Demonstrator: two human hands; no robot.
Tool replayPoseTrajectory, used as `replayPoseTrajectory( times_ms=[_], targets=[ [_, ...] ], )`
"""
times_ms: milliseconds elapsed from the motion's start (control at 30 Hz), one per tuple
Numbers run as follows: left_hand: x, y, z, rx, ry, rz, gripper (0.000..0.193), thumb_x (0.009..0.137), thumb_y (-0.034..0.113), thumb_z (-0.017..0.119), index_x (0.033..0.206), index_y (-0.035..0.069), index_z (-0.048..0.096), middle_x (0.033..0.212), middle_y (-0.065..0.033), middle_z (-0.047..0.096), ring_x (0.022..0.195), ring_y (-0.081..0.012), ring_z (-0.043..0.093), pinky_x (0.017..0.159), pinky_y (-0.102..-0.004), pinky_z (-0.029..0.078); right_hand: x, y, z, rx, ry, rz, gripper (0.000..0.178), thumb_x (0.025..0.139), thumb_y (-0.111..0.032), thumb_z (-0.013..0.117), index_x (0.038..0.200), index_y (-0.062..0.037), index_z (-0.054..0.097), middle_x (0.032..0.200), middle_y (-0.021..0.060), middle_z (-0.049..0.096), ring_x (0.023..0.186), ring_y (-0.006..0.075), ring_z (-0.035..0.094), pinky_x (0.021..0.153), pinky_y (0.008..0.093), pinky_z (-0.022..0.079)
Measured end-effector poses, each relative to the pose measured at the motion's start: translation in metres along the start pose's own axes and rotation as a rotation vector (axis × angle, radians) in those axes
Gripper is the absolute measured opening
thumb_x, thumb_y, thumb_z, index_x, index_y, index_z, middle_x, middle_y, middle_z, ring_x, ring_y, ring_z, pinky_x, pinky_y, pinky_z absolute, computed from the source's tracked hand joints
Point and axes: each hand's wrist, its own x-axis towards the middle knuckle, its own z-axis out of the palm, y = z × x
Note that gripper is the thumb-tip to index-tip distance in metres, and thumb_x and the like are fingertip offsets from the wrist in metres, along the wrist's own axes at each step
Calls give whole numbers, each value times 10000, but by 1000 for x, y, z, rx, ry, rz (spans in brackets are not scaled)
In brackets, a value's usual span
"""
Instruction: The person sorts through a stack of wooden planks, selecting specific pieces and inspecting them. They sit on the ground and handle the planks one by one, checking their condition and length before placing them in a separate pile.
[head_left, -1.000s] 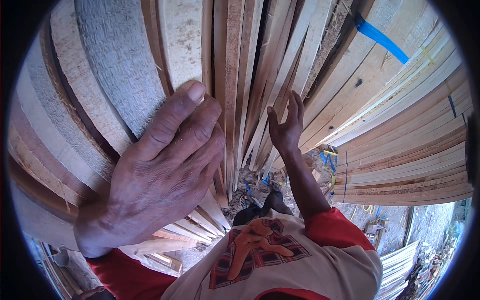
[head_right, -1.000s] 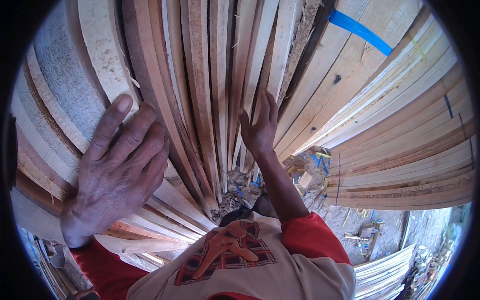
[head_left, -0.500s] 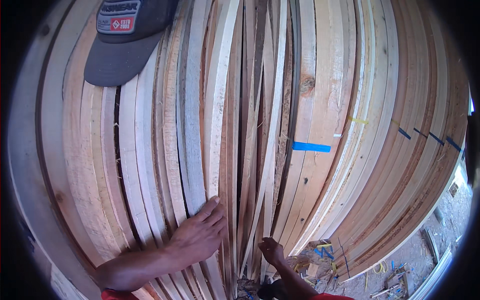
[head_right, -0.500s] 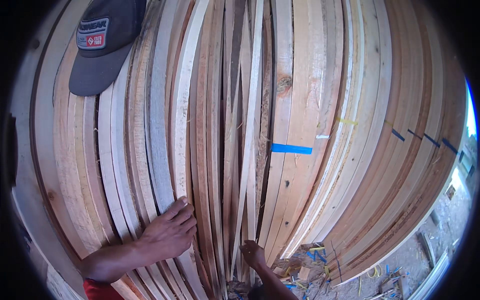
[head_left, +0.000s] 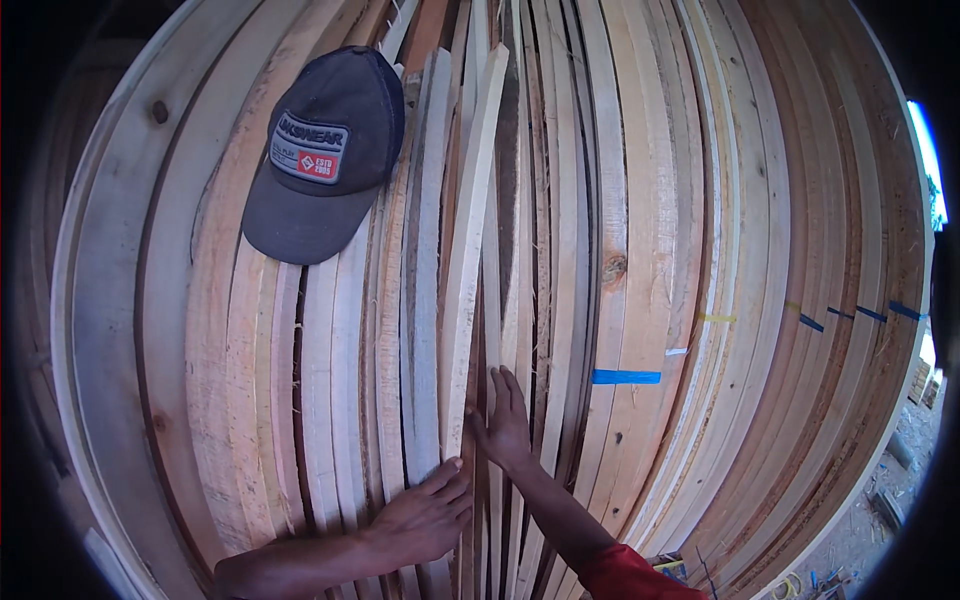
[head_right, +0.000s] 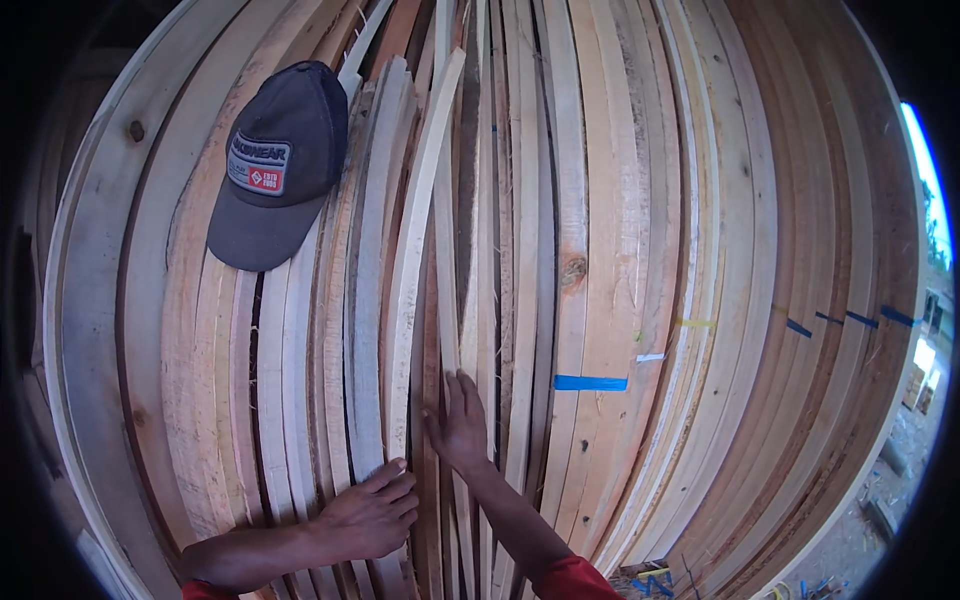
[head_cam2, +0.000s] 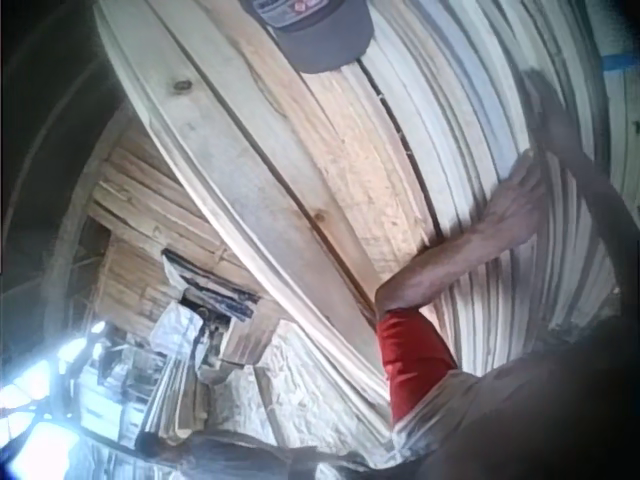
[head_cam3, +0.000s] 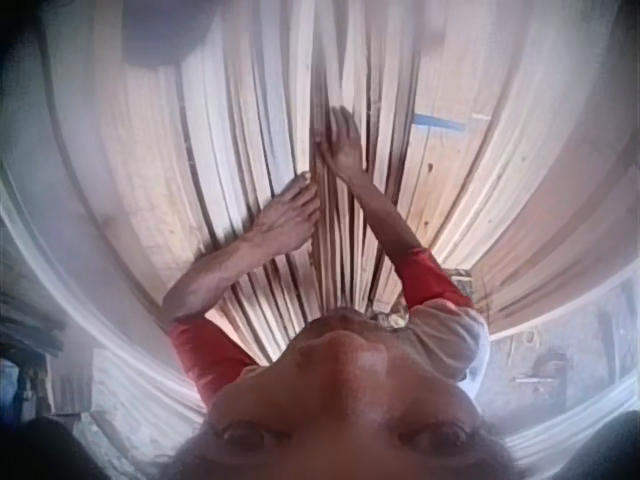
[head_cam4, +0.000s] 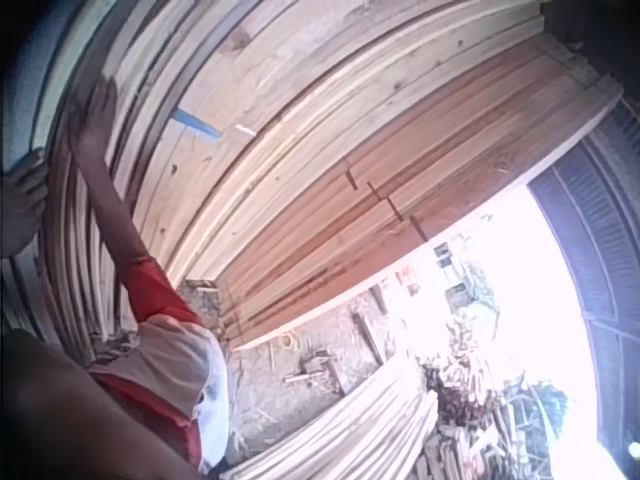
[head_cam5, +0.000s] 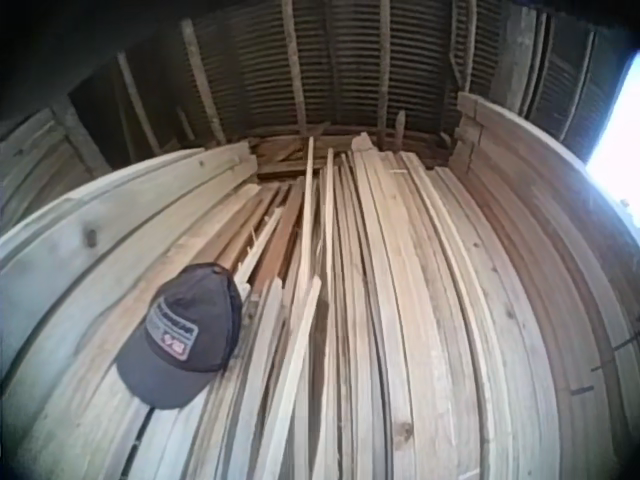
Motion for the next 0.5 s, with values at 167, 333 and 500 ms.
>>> replayPoseTrajectory(
  times_ms=[167, 333, 500],
  targets=[
    [-3, -2, -1, 10, -9, 30, 224, 818, 180, 559, 904, 33, 704, 969, -90, 643, 1183, -292, 519, 1170, -480, 245, 10, 25, 31, -364, 174, 1, 708, 830, -326, 719, 1406, -62, 401, 1453, 253, 337, 1348, 453, 329, 1064, 622, 274],
    [-18, 9, 26, 250, -48, -12, 302, 849, 223, 563, 1042, 30, 692, 1152, -120, 619, 1269, -303, 458, 1189, -490, 182, 39, 63, 52, -575, 78, 79, 651, 945, -395, 486, 1487, -68, 336, 1562, 156, 270, 1464, 352, 179, 1133, 640, 32],
    [6, -1, -29, 42, -112, 14, 208, 803, 181, 574, 890, 41, 702, 961, -81, 638, 1186, -284, 518, 1165, -475, 253, 47, 66, 52, -396, -32, 26, 614, 971, -332, 468, 1507, -83, 300, 1584, 114, 243, 1473, 347, 168, 1151, 601, 125]
  ],
)
